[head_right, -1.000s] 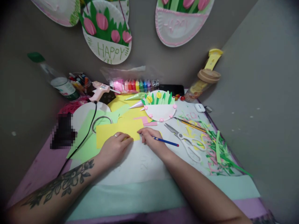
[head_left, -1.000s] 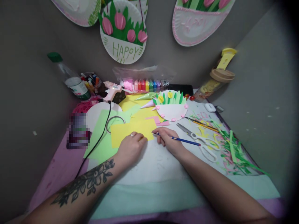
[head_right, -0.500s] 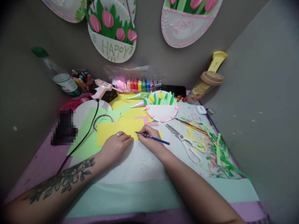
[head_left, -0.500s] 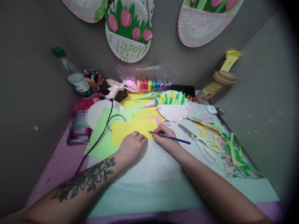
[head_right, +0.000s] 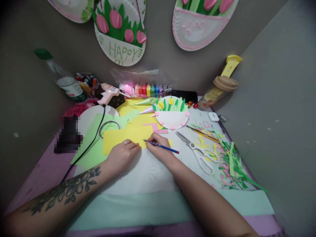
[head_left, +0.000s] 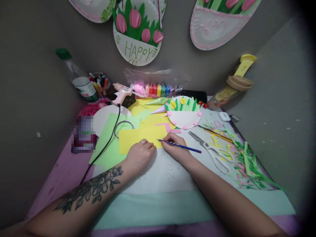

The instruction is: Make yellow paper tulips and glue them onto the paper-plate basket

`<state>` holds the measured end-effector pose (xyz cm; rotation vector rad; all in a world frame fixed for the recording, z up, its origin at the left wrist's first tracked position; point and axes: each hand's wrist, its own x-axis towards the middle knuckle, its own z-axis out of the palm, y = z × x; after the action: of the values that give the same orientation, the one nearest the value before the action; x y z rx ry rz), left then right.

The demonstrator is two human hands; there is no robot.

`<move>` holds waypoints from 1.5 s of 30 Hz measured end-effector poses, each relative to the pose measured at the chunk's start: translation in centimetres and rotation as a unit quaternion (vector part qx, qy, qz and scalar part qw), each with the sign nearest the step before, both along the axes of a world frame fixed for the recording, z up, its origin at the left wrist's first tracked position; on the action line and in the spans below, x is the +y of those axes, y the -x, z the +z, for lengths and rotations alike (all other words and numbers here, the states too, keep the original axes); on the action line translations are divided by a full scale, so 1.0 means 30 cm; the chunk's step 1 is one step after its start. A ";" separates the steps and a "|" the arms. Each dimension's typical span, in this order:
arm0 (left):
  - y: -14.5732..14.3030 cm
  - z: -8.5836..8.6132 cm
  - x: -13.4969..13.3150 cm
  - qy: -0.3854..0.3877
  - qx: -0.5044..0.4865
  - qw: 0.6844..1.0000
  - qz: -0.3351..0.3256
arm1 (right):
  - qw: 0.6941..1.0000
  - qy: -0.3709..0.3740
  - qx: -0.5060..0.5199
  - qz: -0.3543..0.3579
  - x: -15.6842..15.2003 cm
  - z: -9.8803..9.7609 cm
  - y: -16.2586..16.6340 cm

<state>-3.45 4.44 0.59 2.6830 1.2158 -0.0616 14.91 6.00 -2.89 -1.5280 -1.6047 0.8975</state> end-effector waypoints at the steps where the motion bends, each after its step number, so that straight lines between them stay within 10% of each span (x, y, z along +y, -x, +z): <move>1: 0.000 0.001 0.000 -0.002 0.004 1.000 0.000 | 1.000 -0.002 -0.002 0.001 0.000 0.001 0.001; 45: 0.003 0.002 -0.004 0.002 0.010 1.000 0.010 | 0.995 0.045 0.018 0.082 -0.009 0.027 -0.019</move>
<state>-3.54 4.32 0.65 2.6734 1.2467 -0.0886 15.49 5.74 -2.07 -1.4464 -1.7036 1.0943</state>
